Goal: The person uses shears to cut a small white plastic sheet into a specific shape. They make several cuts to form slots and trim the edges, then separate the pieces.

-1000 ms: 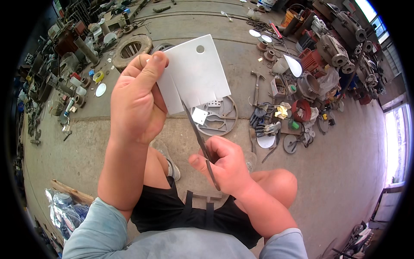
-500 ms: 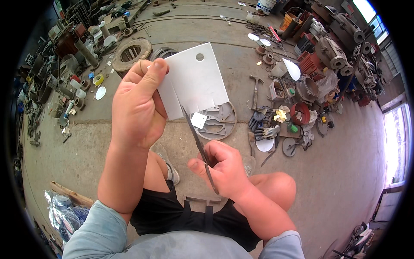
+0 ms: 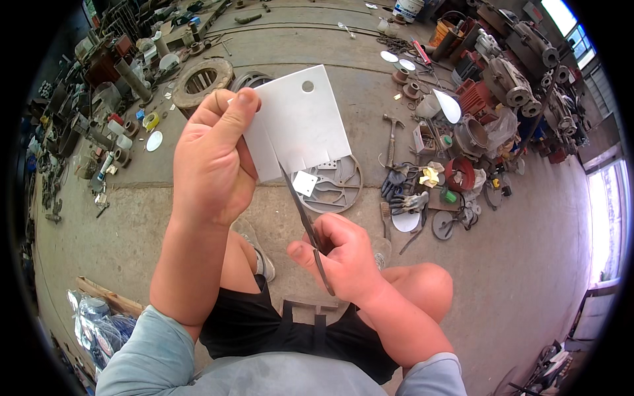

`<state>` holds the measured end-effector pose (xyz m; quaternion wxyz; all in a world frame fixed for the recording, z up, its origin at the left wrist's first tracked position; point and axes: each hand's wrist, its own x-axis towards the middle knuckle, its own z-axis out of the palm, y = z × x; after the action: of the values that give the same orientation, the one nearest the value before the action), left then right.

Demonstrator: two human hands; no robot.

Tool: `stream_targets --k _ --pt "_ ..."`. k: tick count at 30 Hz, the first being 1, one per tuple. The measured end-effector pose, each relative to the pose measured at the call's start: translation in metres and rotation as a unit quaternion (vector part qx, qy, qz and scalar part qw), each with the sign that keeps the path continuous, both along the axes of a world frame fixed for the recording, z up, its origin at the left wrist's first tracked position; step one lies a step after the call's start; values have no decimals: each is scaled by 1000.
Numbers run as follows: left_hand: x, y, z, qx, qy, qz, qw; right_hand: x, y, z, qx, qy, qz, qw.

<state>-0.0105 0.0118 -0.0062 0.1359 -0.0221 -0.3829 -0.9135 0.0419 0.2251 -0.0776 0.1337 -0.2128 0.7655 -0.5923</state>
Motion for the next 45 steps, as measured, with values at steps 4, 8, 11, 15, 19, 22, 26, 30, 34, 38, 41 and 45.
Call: stream_targets --k 4,8,11,15,19,22,26,30,34,38,41,45 --pt "0 0 0 -4 2 3 1000 0 0 -2 8 13 2 1000" --pt "0 1 1 -2 0 5 1000 0 1 -2 7 6 6 1000" --pt "0 0 0 0 -1 4 1000 0 0 -3 -2 12 5 1000" --pt "0 -1 -1 -3 2 2 1000 0 -1 -2 -8 15 9 1000" --pt "0 0 -1 2 -2 5 1000 -1 -1 -1 4 24 4 1000" --pt "-1 -1 -2 -6 -4 4 1000 -1 -1 -3 3 9 0 1000" --pt "1 3 3 4 -12 20 1000 0 -1 -4 3 3 -9 1000" --pt "-2 -1 -2 -19 2 17 1000 1 -1 -4 11 5 -16 1000" --pt "-1 -1 -1 -7 11 12 1000 5 -6 0 7 -30 -54 998" --pt "-1 0 1 -1 7 13 1000 5 -9 3 -22 -69 -57 996" --pt "0 -5 -3 -22 20 -27 999 5 -9 3 -47 -98 -57 992" --pt "-1 -5 -5 -23 23 -26 999 4 -8 -1 -47 -84 -57 994"
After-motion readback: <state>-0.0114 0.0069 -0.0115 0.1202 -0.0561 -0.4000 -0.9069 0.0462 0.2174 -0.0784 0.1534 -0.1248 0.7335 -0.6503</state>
